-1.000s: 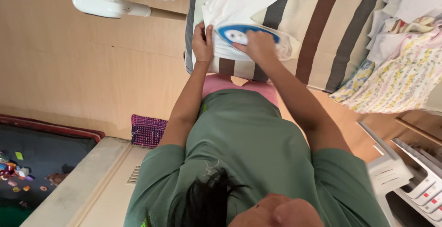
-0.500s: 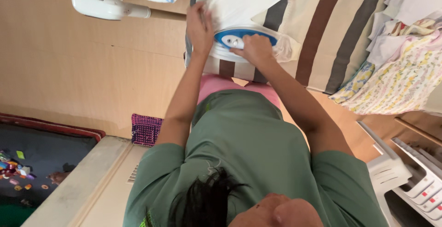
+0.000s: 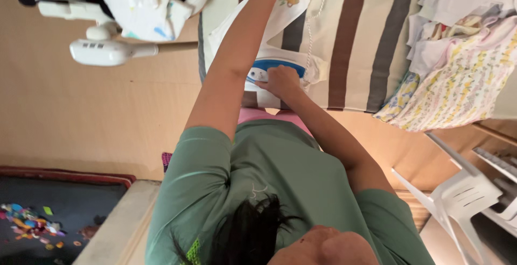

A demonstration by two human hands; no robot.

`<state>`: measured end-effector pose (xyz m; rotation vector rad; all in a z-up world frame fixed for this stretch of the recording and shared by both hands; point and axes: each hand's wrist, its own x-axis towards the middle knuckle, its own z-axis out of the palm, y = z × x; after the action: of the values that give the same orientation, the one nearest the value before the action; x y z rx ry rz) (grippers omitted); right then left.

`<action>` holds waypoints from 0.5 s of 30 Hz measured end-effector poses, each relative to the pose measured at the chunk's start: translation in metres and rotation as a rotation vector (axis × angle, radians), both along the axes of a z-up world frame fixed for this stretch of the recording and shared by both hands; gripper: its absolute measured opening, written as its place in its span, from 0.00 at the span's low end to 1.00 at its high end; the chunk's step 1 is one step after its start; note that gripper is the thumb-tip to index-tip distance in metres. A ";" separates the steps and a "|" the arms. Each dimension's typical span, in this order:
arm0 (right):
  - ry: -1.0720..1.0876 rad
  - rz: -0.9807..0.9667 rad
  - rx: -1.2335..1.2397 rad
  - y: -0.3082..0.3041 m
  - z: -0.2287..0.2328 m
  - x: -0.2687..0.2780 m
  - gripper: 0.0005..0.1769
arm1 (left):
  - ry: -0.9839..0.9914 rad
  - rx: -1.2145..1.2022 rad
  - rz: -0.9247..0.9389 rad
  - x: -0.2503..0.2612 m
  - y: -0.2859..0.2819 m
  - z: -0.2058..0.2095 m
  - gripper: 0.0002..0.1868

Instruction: The person irons several small white garments on a striped ironing board. They repeatedly pick up each item, smooth it, iron both sides, and place it aside. The person uses a blue and white iron and handles the clothes by hand.

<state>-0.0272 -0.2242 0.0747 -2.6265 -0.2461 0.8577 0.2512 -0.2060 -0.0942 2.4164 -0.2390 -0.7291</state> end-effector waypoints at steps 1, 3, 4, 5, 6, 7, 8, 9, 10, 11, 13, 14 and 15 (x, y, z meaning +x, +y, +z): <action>-0.006 -0.036 -0.013 -0.008 0.002 0.000 0.37 | 0.033 -0.089 -0.058 0.006 -0.001 -0.001 0.30; -0.013 -0.096 -0.040 -0.029 0.008 -0.003 0.37 | 0.105 -0.267 -0.162 0.017 0.005 -0.002 0.27; -0.010 -0.114 -0.045 -0.031 0.010 -0.004 0.37 | 0.142 -0.356 -0.213 0.020 0.007 -0.002 0.25; -0.008 -0.132 -0.051 -0.033 0.012 -0.005 0.37 | 0.180 -0.445 -0.264 0.022 0.009 -0.001 0.24; -0.003 -0.148 -0.055 -0.035 0.012 -0.007 0.37 | 0.197 -0.340 -0.211 0.020 0.011 0.002 0.23; 0.009 -0.148 -0.050 -0.033 0.012 -0.007 0.37 | 0.214 -0.235 -0.158 0.014 0.013 0.005 0.23; 0.017 -0.144 -0.048 -0.028 0.010 -0.005 0.37 | 0.226 -0.132 -0.103 0.010 0.015 0.011 0.22; 0.025 -0.141 -0.046 -0.022 0.009 -0.005 0.37 | 0.157 -0.134 -0.136 0.004 0.019 0.017 0.24; 0.007 -0.142 -0.028 -0.017 0.007 -0.004 0.37 | 0.087 -0.138 -0.169 -0.003 0.021 0.023 0.26; -0.011 -0.144 -0.011 -0.012 0.005 -0.003 0.37 | 0.017 -0.142 -0.202 -0.006 0.021 0.027 0.29; -0.029 -0.117 0.022 -0.003 0.002 -0.004 0.36 | 0.059 -0.318 -0.176 -0.012 0.010 0.025 0.25; -0.036 -0.075 0.038 -0.002 0.001 0.000 0.36 | 0.074 -0.406 -0.152 -0.013 0.008 0.020 0.24; -0.041 -0.034 0.054 -0.001 0.002 0.003 0.36 | 0.096 -0.376 -0.132 -0.010 0.008 0.013 0.21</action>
<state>-0.0242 -0.2254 0.0768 -2.5925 -0.2323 0.7754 0.2408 -0.1980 -0.0816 2.0193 -0.4573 -0.7793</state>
